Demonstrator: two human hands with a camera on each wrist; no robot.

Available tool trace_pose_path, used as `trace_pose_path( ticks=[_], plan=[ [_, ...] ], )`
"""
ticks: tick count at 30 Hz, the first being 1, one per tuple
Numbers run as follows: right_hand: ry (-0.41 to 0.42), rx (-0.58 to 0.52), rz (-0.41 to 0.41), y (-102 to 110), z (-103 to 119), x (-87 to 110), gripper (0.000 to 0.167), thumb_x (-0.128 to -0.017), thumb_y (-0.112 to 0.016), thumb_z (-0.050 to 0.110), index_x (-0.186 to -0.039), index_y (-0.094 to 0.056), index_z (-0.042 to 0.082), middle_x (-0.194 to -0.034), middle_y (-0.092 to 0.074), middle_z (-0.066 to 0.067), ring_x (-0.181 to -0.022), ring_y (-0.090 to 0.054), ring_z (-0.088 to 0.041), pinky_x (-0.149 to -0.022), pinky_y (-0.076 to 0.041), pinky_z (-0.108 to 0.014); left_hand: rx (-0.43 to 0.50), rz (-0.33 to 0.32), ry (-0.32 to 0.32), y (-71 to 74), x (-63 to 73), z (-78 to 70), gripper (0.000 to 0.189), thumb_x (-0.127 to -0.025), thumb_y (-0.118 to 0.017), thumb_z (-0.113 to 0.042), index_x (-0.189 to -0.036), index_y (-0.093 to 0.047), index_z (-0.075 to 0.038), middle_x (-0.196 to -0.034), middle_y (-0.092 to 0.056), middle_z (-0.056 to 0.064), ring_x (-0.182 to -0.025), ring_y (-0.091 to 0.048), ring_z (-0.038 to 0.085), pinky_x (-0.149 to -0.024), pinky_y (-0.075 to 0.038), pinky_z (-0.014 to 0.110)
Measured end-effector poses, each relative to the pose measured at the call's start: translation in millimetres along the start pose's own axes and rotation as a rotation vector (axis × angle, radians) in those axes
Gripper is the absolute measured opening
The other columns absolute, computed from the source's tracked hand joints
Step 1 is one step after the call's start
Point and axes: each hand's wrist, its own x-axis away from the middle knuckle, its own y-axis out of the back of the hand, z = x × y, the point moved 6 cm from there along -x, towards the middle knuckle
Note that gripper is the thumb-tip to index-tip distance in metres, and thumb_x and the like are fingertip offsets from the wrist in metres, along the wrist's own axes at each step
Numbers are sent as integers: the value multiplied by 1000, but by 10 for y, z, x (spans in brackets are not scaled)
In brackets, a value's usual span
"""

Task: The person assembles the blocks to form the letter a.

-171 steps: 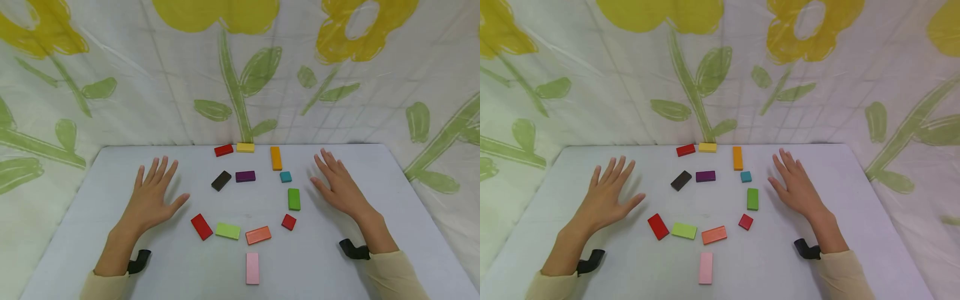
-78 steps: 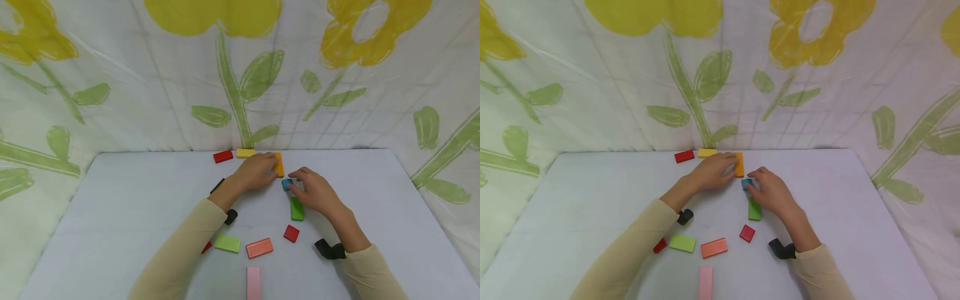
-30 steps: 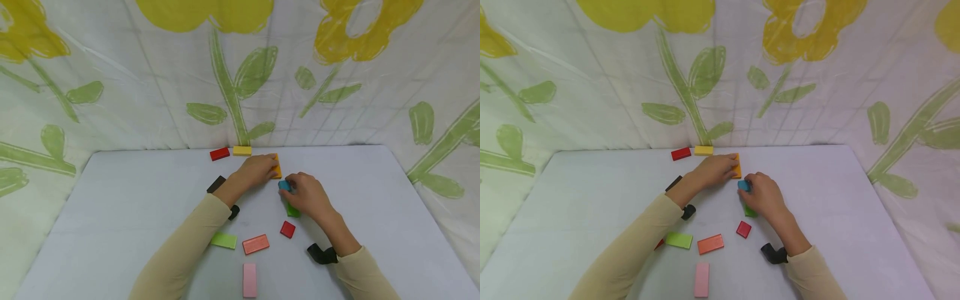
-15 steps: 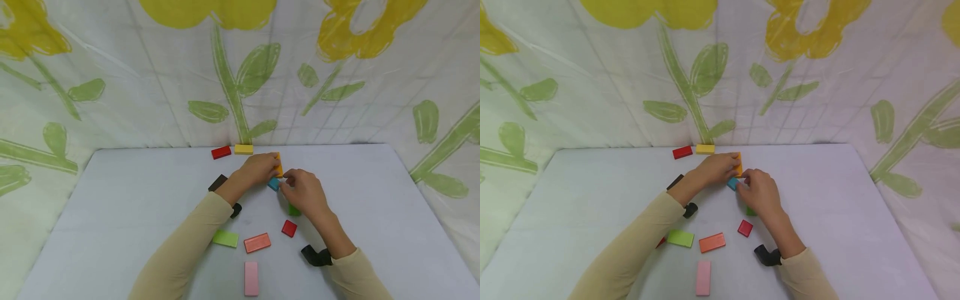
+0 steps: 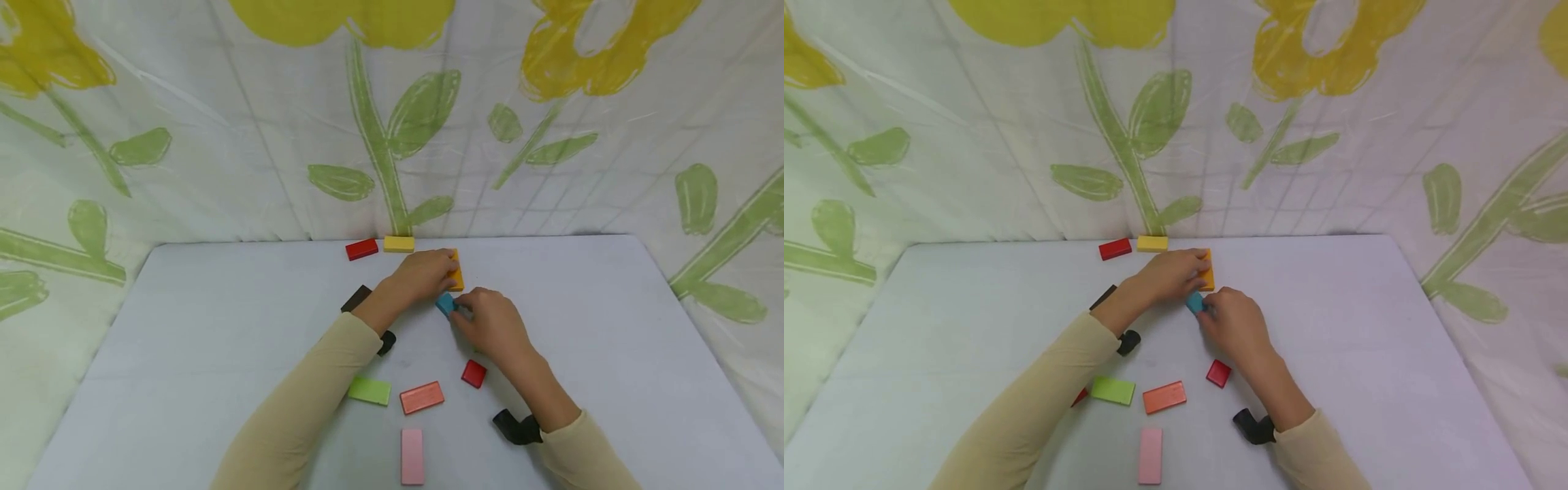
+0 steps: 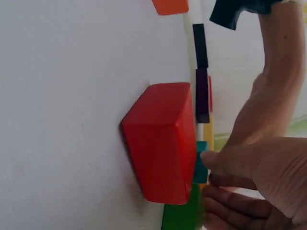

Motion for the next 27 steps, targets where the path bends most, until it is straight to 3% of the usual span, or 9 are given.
trace_pose_path(
  ticks=[2,7,9,16,21,27],
  plan=[
    [42,19,6,1,38,7,29,-90,-84,16,-115,-80,2,-110,-77,-13,-97,-73,-28,-83,-64,-45,1,5,4,4,3,-1,25,-109,-60,-30,-123,-73,-14,-145,-62,4,-119,-66,21,-103,-57,36],
    [237,39,55,-21,138,17,33,-91,-80,3,-124,-77,1,-131,-72,-14,-120,-69,-32,-99,-61,-48,-5,17,5,10,12,-2,22,-111,-57,-27,-120,-74,-15,-148,-61,4,-117,-66,20,-100,-58,35],
    [274,47,69,-17,134,36,30,-91,-79,1,-122,-78,2,-130,-73,-12,-119,-70,-31,-98,-61,-47,-12,15,-2,16,10,-6,23,-110,-59,-28,-120,-74,-14,-149,-61,4,-118,-67,20,-100,-58,35],
    [269,26,107,46,2,65,26,-91,-83,9,-116,-79,4,-119,-75,-8,-109,-71,-25,-94,-63,-44,-31,8,-5,23,-10,-2,26,-108,-61,-33,-123,-73,-14,-148,-61,4,-123,-66,21,-104,-57,36],
    [243,11,125,88,-126,53,28,-91,-84,12,-118,-79,5,-120,-76,-8,-111,-72,-25,-98,-62,-46,-63,24,6,7,-37,-10,30,-108,-62,-35,-127,-73,-15,-144,-63,3,-129,-64,23,-115,-52,36],
    [233,-8,91,146,-215,-1,33,-92,-84,15,-122,-76,3,-121,-74,-11,-113,-71,-29,-98,-62,-48,-48,19,5,21,-27,-7,28,-107,-63,-34,-124,-73,-13,-136,-66,3,-117,-66,21,-103,-57,34]
  ],
)
